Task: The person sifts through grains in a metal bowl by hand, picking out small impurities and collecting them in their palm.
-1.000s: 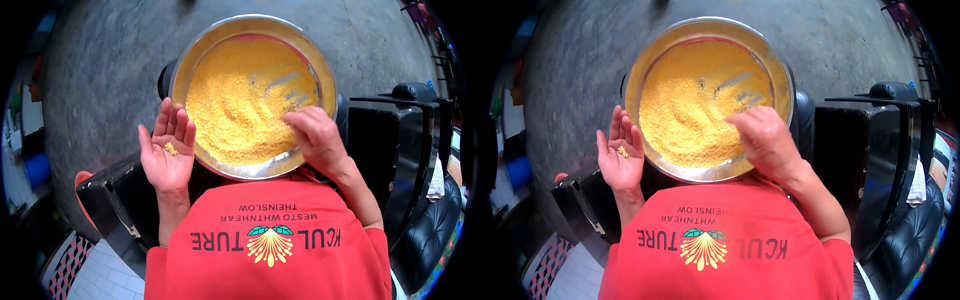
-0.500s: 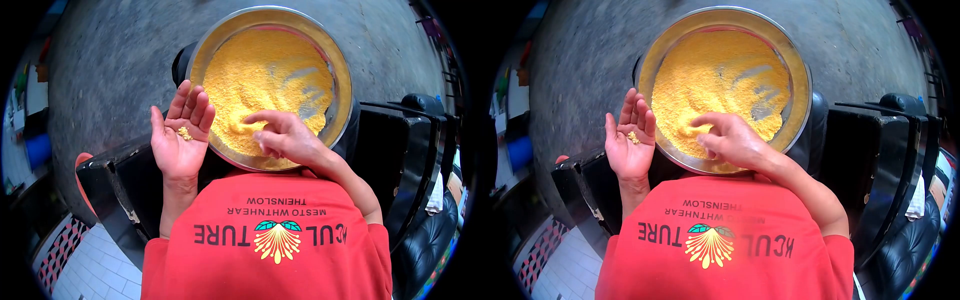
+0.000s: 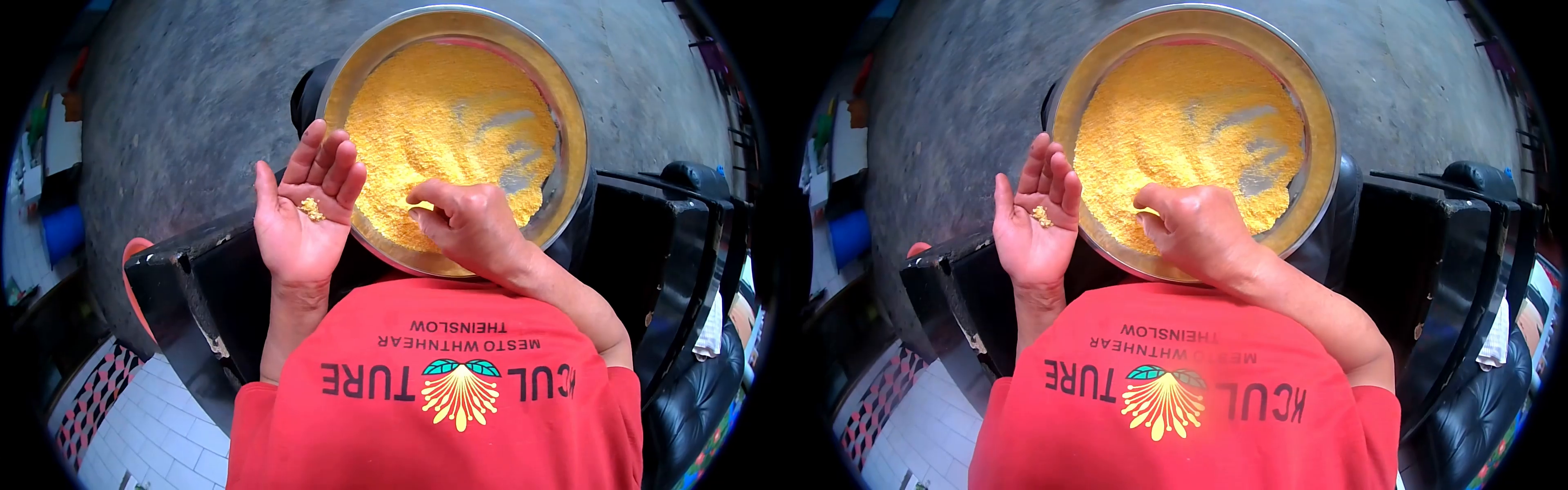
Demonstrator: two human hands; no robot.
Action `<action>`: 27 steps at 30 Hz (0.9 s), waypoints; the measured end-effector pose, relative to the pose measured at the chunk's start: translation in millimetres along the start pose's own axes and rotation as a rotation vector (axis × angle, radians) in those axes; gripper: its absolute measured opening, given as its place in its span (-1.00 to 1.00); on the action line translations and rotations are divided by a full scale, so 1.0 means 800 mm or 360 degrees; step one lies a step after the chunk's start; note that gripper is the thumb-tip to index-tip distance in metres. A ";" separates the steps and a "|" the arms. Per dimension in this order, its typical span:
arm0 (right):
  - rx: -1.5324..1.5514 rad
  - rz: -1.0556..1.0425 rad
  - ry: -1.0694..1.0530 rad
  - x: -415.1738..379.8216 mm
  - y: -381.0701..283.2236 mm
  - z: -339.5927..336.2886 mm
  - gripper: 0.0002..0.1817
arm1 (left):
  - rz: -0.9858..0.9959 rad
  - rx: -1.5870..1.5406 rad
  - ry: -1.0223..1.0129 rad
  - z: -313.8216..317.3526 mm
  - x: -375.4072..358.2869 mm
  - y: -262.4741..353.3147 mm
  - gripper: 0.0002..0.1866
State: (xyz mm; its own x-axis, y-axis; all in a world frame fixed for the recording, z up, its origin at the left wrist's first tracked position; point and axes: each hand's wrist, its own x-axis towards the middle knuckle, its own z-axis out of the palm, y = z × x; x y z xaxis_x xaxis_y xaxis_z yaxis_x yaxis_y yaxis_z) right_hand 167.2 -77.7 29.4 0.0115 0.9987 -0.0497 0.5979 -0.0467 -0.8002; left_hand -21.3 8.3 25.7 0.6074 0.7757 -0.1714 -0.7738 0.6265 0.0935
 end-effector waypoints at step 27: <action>0.0087 -0.0064 0.0051 0.002 0.003 0.016 -0.96 | -0.0015 0.0044 0.0045 0.004 0.002 -0.001 -0.26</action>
State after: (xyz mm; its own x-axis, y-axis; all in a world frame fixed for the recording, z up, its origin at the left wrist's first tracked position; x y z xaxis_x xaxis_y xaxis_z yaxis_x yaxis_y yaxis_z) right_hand 158.7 -76.5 19.5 0.0144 0.9999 0.0015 0.5535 -0.0067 -0.8329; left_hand -19.5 9.2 28.2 0.6090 0.7675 -0.2001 -0.7625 0.6360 0.1188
